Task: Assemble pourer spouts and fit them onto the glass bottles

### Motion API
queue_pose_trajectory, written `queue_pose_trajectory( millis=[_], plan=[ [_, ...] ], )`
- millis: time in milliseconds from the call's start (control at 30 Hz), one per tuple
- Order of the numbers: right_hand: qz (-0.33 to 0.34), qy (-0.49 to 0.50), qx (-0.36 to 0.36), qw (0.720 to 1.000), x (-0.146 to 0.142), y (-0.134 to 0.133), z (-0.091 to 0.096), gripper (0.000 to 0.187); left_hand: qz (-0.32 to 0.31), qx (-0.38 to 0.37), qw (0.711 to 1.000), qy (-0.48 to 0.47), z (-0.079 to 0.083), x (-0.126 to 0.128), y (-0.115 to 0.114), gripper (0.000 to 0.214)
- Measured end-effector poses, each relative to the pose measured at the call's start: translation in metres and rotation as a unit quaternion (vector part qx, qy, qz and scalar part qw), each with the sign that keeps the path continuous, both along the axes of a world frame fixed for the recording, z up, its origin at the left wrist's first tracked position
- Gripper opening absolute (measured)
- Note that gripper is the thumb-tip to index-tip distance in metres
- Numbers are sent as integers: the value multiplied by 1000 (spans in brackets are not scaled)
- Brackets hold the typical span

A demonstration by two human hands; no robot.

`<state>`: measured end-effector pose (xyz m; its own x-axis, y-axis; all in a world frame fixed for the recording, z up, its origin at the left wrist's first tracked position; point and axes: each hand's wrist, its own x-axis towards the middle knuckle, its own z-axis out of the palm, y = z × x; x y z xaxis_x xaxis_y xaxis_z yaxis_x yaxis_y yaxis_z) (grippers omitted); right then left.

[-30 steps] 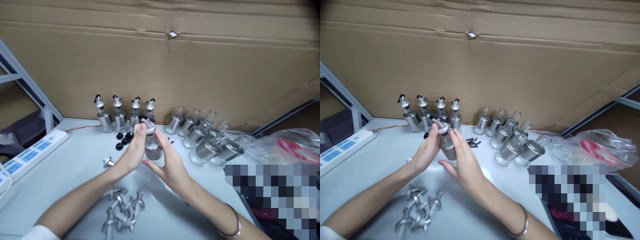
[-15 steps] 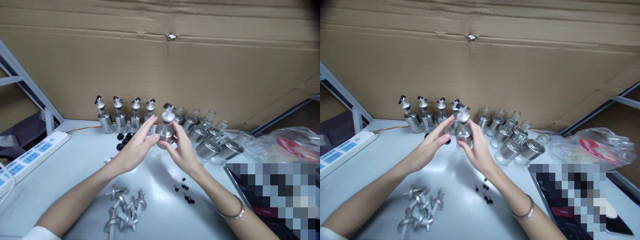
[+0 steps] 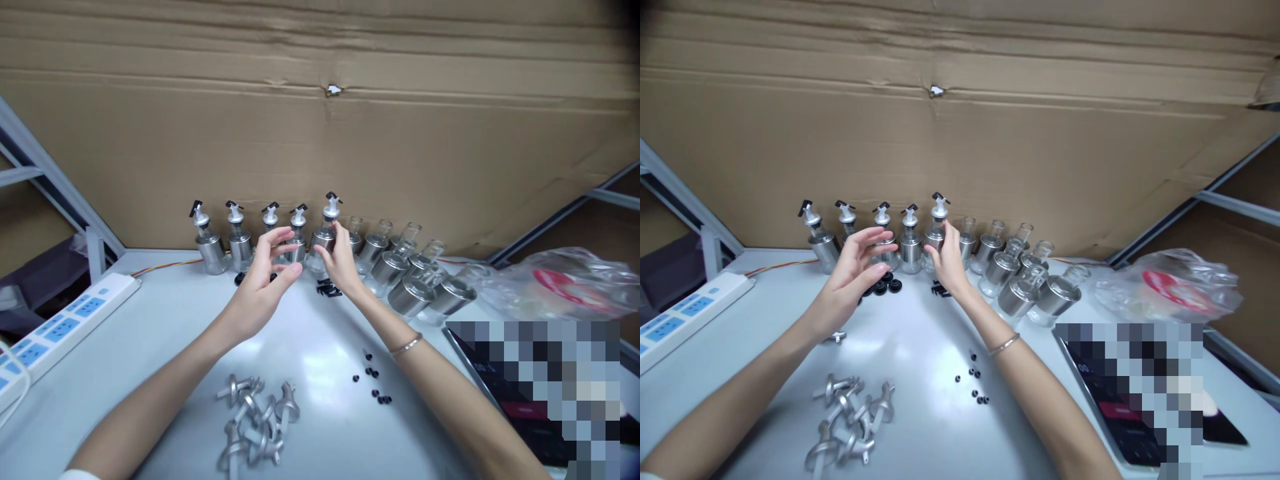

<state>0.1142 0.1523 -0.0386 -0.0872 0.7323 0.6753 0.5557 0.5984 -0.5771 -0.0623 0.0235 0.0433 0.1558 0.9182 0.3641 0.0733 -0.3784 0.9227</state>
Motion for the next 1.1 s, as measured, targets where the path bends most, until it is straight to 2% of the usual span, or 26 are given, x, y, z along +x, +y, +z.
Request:
queue_pose_trajectory(
  millis=[467,767,867,967,1033,1100],
  plan=[
    [-9,4,-27,1000,0,16,-32,60,-1,23,1000,9,-2,0,-1,43],
    [4,-3,-62,998,2,17,-28,67,-7,5,999,34,-6,-2,7,44],
    [13,-9,-83,996,7,9,-23,75,-8,-6,998,60,-9,-3,9,43],
    [16,-8,-106,994,11,-10,-17,78,-23,-18,994,103,-10,-4,11,42],
    [22,-7,-117,993,15,-29,-11,72,-43,-32,987,152,-11,-7,11,41],
    [40,-8,-124,991,19,-50,-4,58,-80,-42,968,234,-14,-10,12,40]
  ],
)
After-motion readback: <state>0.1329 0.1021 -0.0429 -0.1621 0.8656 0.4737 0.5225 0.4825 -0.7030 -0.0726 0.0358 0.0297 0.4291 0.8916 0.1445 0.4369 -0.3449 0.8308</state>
